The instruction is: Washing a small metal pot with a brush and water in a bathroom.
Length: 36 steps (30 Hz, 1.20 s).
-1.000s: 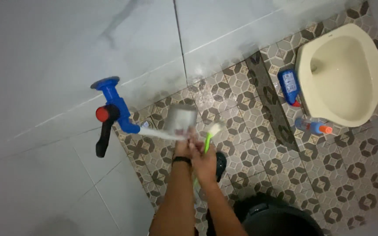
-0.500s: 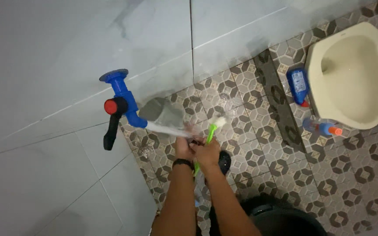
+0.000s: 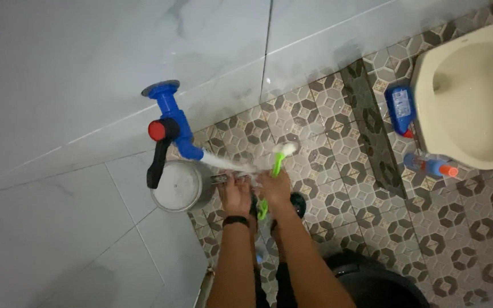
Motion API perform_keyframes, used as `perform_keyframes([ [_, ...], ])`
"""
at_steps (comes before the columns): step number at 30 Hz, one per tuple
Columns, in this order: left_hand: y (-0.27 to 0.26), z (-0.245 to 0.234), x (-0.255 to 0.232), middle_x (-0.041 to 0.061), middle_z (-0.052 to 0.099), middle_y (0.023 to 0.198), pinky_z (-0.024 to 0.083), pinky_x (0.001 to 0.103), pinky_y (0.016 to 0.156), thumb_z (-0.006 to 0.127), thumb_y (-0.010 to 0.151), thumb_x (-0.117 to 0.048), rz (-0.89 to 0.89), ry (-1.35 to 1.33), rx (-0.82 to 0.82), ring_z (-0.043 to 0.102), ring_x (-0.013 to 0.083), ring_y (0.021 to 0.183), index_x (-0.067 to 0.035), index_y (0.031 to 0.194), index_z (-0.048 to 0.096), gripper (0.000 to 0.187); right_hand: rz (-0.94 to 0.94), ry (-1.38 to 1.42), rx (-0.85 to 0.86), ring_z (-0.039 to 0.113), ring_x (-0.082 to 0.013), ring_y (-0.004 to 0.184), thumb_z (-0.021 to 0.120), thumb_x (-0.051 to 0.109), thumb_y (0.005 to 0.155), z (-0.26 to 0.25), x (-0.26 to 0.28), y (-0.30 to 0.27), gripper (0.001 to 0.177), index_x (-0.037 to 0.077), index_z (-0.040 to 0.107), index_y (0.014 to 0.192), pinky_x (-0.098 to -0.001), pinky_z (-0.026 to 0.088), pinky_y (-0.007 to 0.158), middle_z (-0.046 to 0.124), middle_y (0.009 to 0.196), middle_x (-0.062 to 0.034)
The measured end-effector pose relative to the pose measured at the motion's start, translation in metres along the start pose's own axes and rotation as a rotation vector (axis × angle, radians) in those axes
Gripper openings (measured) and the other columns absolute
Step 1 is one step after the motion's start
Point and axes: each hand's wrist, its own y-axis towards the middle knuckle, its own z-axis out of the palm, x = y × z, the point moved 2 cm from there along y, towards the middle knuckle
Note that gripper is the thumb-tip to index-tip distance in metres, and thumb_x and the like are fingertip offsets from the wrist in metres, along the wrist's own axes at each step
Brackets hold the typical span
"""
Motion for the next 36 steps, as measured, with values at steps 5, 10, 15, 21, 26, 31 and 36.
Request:
perform_keyframes([
  [5,-0.022,0.033,-0.023,-0.001,0.055,0.103,0.049,0.04,0.094,0.06,0.112,-0.008,0.143,0.256,-0.211,0.056,0.0165,0.092,0.001,0.121,0.055,0.014,0.068,-0.008,-0.07,0.062,-0.0248,0.067,0.066,0.009,0.093,-0.02,-0.023,-0.01,0.022,0.003,0.058,0.112,-0.0422,0.055,0.057,0.062,0.081,-0.0111],
  [10,-0.048,-0.05,-0.048,0.012,0.058,0.139,0.043,0.054,0.106,0.05,0.102,-0.038,0.135,-0.376,-0.449,0.057,0.0377,0.121,-0.013,0.148,0.047,0.053,-0.027,-0.721,-0.151,0.069,-0.0338,0.084,0.07,0.031,0.095,-0.051,-0.042,-0.024,0.039,-0.006,0.065,0.107,-0.047,0.056,0.081,0.07,0.089,-0.0192],
  [15,-0.093,-0.007,-0.087,0.008,0.062,0.112,0.046,0.046,0.088,0.054,0.105,-0.027,0.097,0.017,-0.303,0.055,0.0265,0.096,-0.008,0.116,0.056,0.022,-0.569,-0.685,0.003,0.065,-0.0434,0.108,0.057,0.026,0.109,-0.101,-0.122,-0.034,0.042,-0.008,0.064,0.132,-0.0452,0.049,0.092,0.069,0.118,-0.0247],
  [21,-0.13,-0.002,-0.099,0.007,0.059,0.084,0.047,0.042,0.067,0.06,0.1,-0.013,0.097,0.059,-0.229,0.051,0.0223,0.071,-0.007,0.09,0.058,0.011,0.054,-0.689,0.21,0.052,-0.0257,0.06,0.049,0.033,0.106,-0.068,0.008,-0.147,0.044,0.01,0.065,0.139,-0.0358,0.042,0.056,0.058,0.071,-0.0142],
  [26,-0.155,0.035,-0.094,0.005,0.056,0.086,0.045,0.039,0.067,0.061,0.093,-0.027,0.143,0.01,-0.042,0.053,0.0215,0.074,-0.01,0.089,0.055,0.019,0.004,-0.408,0.217,0.055,-0.0126,0.06,0.06,0.019,0.098,-0.095,0.009,-0.178,0.04,0.005,0.063,0.136,-0.0294,0.043,0.053,0.064,0.074,-0.0042],
  [31,-0.161,0.068,-0.089,0.006,0.052,0.081,0.042,0.037,0.062,0.052,0.099,-0.055,0.035,-0.102,-0.043,0.051,0.022,0.07,-0.008,0.088,0.053,0.048,-0.126,-0.662,0.231,0.056,-0.0112,0.065,0.06,0.011,0.097,-0.098,0.05,-0.197,0.044,0.008,0.06,0.141,-0.0263,0.048,0.059,0.066,0.077,-0.0035],
  [36,-0.161,0.1,-0.095,0.006,0.054,0.07,0.04,0.037,0.049,0.044,0.089,-0.073,0.092,0.044,-0.181,0.049,0.0213,0.057,-0.007,0.084,0.057,0.068,0.017,-0.573,0.289,0.051,-0.0157,0.064,0.057,0.01,0.097,-0.084,0.079,-0.213,0.055,0.016,0.054,0.151,-0.0316,0.046,0.06,0.061,0.079,-0.0068],
])
